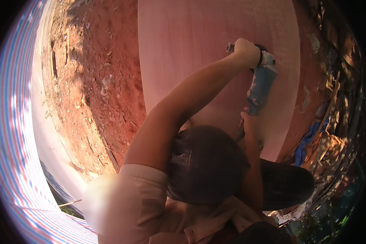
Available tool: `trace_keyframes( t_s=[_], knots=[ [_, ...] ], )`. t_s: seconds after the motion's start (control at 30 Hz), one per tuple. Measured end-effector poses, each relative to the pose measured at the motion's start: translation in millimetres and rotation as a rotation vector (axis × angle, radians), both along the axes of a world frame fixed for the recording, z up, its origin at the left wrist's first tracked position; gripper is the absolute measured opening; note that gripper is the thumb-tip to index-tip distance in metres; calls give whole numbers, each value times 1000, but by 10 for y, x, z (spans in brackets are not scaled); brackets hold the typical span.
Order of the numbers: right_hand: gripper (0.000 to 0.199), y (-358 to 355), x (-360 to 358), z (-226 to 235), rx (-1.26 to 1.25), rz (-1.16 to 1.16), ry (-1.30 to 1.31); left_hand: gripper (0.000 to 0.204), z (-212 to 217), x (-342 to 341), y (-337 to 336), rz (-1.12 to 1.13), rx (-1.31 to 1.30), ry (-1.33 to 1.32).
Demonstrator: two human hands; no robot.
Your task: The person uses an electric sander to smooth a large pinkish surface. They move the tool in consistent strokes across the area, maintaining contact with the surface while working.
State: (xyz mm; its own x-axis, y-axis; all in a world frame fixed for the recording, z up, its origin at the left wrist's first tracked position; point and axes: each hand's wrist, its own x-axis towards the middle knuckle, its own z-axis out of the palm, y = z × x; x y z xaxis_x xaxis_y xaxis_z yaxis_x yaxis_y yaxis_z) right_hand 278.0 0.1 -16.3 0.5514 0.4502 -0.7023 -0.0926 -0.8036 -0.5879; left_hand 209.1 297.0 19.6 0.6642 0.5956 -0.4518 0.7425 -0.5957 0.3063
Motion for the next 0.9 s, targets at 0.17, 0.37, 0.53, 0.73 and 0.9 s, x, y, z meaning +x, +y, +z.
trace_keyframes(
  t_s=[0.17,0.37,0.53,0.73,0.9],
  knots=[
    [27,556,-173,200,-22,268,-82,30,-37,-515,362,180,-64,63],
    [30,1383,-774,258,53,563,-164,35,125,-1572,878,443,-76,240],
    [30,1318,-729,282,103,544,-207,30,146,-1546,730,452,-82,265],
    [27,606,-217,120,-13,373,-195,25,3,-810,370,247,-124,123],
    [26,96,98,40,-36,75,-55,23,-39,-21,91,43,-58,-20]
  ],
)
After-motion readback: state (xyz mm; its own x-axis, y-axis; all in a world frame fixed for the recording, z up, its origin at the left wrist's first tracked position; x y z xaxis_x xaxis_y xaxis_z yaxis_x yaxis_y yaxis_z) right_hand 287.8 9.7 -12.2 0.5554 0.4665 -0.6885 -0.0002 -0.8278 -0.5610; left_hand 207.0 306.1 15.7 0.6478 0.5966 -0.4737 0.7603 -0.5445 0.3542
